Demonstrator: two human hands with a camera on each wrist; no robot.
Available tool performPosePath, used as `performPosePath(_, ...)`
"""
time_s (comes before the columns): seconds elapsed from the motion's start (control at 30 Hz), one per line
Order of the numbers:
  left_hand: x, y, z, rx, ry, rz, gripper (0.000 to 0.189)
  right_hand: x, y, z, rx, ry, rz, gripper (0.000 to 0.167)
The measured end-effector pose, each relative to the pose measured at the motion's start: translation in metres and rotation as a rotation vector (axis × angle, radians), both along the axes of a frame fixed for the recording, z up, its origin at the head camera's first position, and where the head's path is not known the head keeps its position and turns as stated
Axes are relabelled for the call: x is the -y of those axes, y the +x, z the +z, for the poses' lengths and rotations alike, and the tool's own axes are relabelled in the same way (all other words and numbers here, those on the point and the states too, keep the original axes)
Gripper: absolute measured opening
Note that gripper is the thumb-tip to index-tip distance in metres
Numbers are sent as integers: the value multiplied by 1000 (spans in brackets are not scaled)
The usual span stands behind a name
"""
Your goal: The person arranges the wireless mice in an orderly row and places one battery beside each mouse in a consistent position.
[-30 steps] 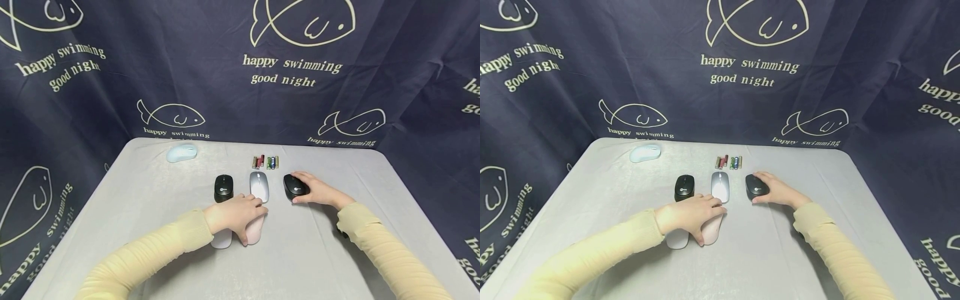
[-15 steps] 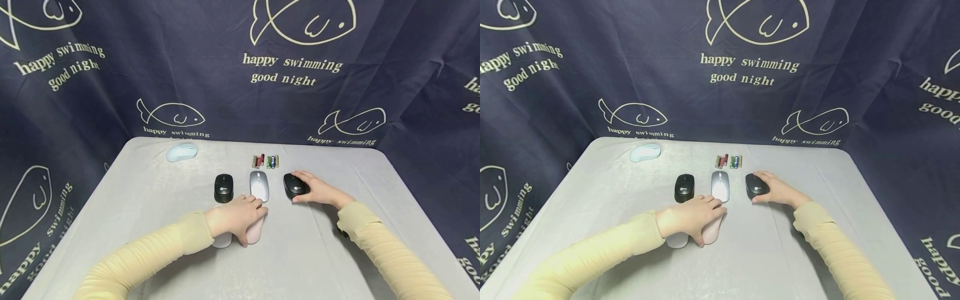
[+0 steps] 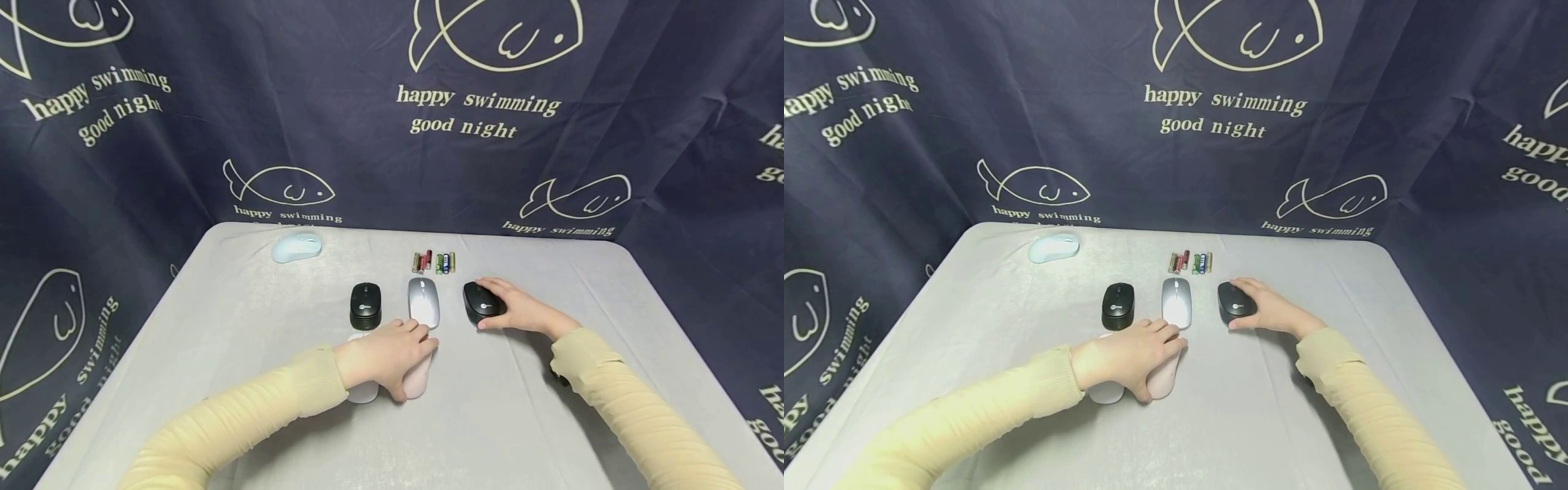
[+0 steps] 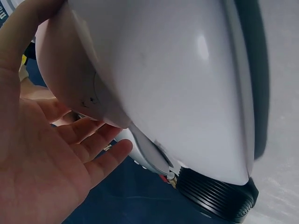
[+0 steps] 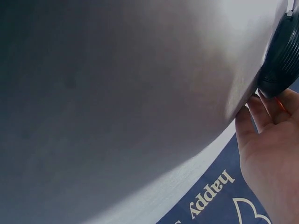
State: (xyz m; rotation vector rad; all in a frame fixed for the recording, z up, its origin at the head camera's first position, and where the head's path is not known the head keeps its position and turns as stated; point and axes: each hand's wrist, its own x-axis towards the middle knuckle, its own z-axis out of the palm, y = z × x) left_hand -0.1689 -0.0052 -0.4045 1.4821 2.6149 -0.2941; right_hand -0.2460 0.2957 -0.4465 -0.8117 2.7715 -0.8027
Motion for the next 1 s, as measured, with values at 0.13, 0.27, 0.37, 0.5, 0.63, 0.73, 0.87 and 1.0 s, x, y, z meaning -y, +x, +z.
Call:
performPosePath(0.13, -3, 3, 0, 7, 7, 4, 100, 0, 0, 0, 2, 1, -2, 90)
performPosePath(0.27, -8, 6, 1, 5, 22, 17, 102, 0, 0, 0, 0, -4, 0, 90)
performPosePath(0.37, -12, 8, 0, -1, 42, 28, 103, 0, 1, 0, 0, -2, -1, 90)
performPosePath(0.5, -18, 10, -2, -14, 62, 44, 101, 0, 1, 0, 6, 5, -7, 91)
performPosePath(0.63, -23, 12, -3, -19, 70, 60, 99, 0, 1, 1, 11, -2, -6, 91)
performPosePath(0.73, -25, 13, -3, -20, 63, 68, 100, 0, 0, 1, 5, -8, 0, 90)
performPosePath(0.87, -27, 13, -5, -21, 57, 77, 100, 1, -1, 0, 3, -3, 1, 91)
performPosePath(1.0, -27, 15, -6, -12, 55, 83, 98, 0, -1, 1, 8, 6, -5, 92)
